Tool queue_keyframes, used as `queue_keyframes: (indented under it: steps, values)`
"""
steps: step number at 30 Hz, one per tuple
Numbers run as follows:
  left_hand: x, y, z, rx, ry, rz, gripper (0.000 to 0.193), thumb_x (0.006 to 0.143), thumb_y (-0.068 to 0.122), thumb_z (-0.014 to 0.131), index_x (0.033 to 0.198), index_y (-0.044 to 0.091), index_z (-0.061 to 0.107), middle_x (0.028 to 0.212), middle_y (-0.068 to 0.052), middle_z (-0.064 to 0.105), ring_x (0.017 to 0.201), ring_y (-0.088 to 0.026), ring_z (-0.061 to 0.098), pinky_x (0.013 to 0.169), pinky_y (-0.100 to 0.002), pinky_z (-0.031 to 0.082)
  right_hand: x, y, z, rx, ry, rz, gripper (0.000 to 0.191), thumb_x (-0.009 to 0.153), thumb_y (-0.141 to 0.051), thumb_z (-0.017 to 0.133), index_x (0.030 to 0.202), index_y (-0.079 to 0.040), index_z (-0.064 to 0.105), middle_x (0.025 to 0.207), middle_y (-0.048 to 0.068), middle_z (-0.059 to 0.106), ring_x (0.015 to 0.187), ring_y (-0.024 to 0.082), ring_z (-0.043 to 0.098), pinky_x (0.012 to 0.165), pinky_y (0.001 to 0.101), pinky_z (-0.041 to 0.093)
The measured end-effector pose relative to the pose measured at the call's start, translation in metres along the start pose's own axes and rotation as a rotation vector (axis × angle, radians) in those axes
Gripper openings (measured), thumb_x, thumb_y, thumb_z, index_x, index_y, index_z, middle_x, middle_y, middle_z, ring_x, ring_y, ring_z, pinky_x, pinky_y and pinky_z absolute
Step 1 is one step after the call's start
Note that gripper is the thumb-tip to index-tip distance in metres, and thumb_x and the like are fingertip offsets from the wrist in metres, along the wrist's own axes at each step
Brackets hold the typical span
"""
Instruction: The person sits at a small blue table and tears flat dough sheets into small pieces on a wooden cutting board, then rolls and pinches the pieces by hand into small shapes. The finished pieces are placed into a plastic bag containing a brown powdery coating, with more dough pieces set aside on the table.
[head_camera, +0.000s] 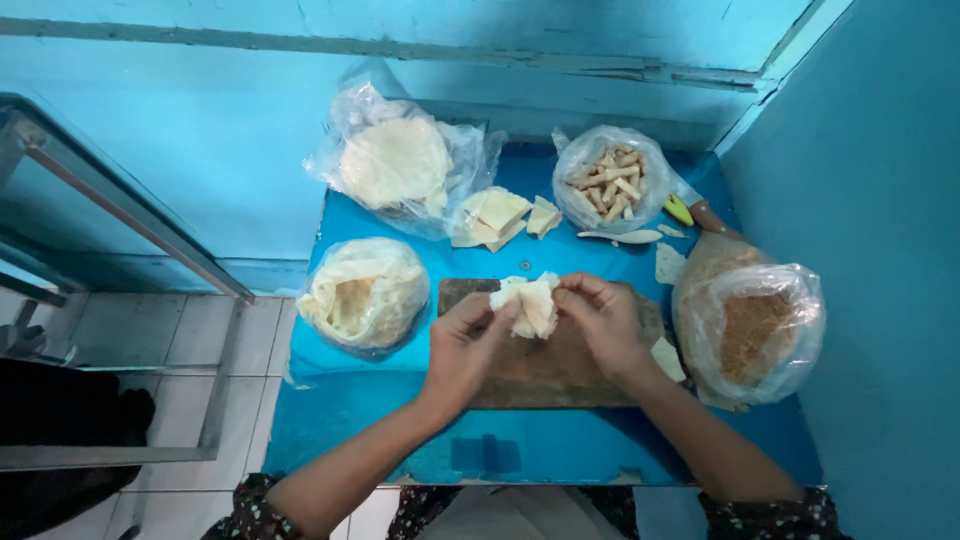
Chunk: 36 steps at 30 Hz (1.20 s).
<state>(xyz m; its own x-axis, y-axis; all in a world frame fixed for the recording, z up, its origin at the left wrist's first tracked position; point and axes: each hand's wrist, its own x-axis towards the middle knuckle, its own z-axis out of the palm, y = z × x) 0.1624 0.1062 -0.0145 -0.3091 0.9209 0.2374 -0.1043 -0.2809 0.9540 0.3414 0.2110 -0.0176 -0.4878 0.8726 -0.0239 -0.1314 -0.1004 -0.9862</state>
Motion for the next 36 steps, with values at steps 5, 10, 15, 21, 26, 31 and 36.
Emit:
queue_keyframes:
  steps: [5,10,15,21,26,31,36]
  values:
    - [-0.006,-0.001,0.003,0.271,0.059,0.173,0.023,0.088,0.014,0.078,0.106,0.000,0.073,0.096,-0.001,0.072,0.083,-0.002,0.066,0.069,-0.022,0.055,-0.016,0.006,0.010,-0.619,0.039,-0.345,0.019,0.094,-0.010,0.068,0.110,-0.001,0.073,0.099,0.003,0.077,0.089,0.009,0.073,0.077,0.0254,0.059]
    - [0.009,-0.014,-0.014,0.154,0.131,-0.165,0.021,0.100,0.017,0.077,0.094,-0.004,0.078,0.082,-0.009,0.071,0.073,-0.007,0.058,0.061,-0.026,0.046,0.010,0.002,-0.011,0.118,0.041,0.129,0.012,0.095,-0.010,0.065,0.103,-0.003,0.071,0.095,0.007,0.076,0.087,0.015,0.071,0.078,0.0300,0.057]
    - [-0.008,0.027,-0.056,-0.307,0.357,-0.278,0.018,0.093,0.015,0.073,0.103,0.000,0.076,0.095,-0.003,0.074,0.079,-0.009,0.066,0.069,-0.024,0.053,0.024,-0.023,-0.017,0.130,0.069,0.129,0.017,0.097,-0.011,0.064,0.110,0.000,0.070,0.101,0.009,0.075,0.090,0.018,0.073,0.081,0.0317,0.059]
    - [-0.055,0.062,-0.088,-0.463,0.574,-0.220,0.018,0.093,0.005,0.070,0.107,-0.004,0.073,0.106,-0.011,0.076,0.093,-0.017,0.073,0.078,-0.031,0.059,-0.007,-0.019,0.048,-1.253,-0.025,-0.363,0.028,0.095,-0.021,0.064,0.119,-0.009,0.072,0.108,0.013,0.075,0.097,0.025,0.074,0.086,0.0354,0.058]
    - [-0.072,0.043,-0.092,-0.502,0.576,-0.259,0.023,0.094,0.003,0.069,0.113,-0.009,0.073,0.108,-0.015,0.076,0.092,-0.018,0.073,0.079,-0.032,0.059,-0.020,-0.007,0.082,-1.388,-0.181,-0.892,0.032,0.088,-0.007,0.067,0.120,-0.006,0.068,0.124,0.014,0.070,0.114,0.032,0.069,0.092,0.0429,0.055]
    - [-0.081,0.027,-0.093,-0.478,0.561,-0.357,0.026,0.093,0.005,0.069,0.115,-0.009,0.074,0.106,-0.015,0.077,0.091,-0.018,0.073,0.079,-0.031,0.059,-0.021,-0.024,0.090,-1.233,-0.227,-0.738,0.029,0.088,-0.012,0.071,0.117,-0.008,0.072,0.122,0.012,0.072,0.112,0.032,0.069,0.093,0.0422,0.054]
    - [-0.081,0.017,-0.084,-0.567,0.501,-0.360,0.025,0.097,0.011,0.066,0.111,-0.008,0.074,0.106,-0.015,0.077,0.092,-0.019,0.073,0.082,-0.034,0.059,-0.013,-0.040,0.089,-1.053,-0.216,-0.560,0.022,0.090,-0.008,0.070,0.112,-0.007,0.075,0.116,0.010,0.076,0.107,0.029,0.072,0.090,0.0386,0.057]
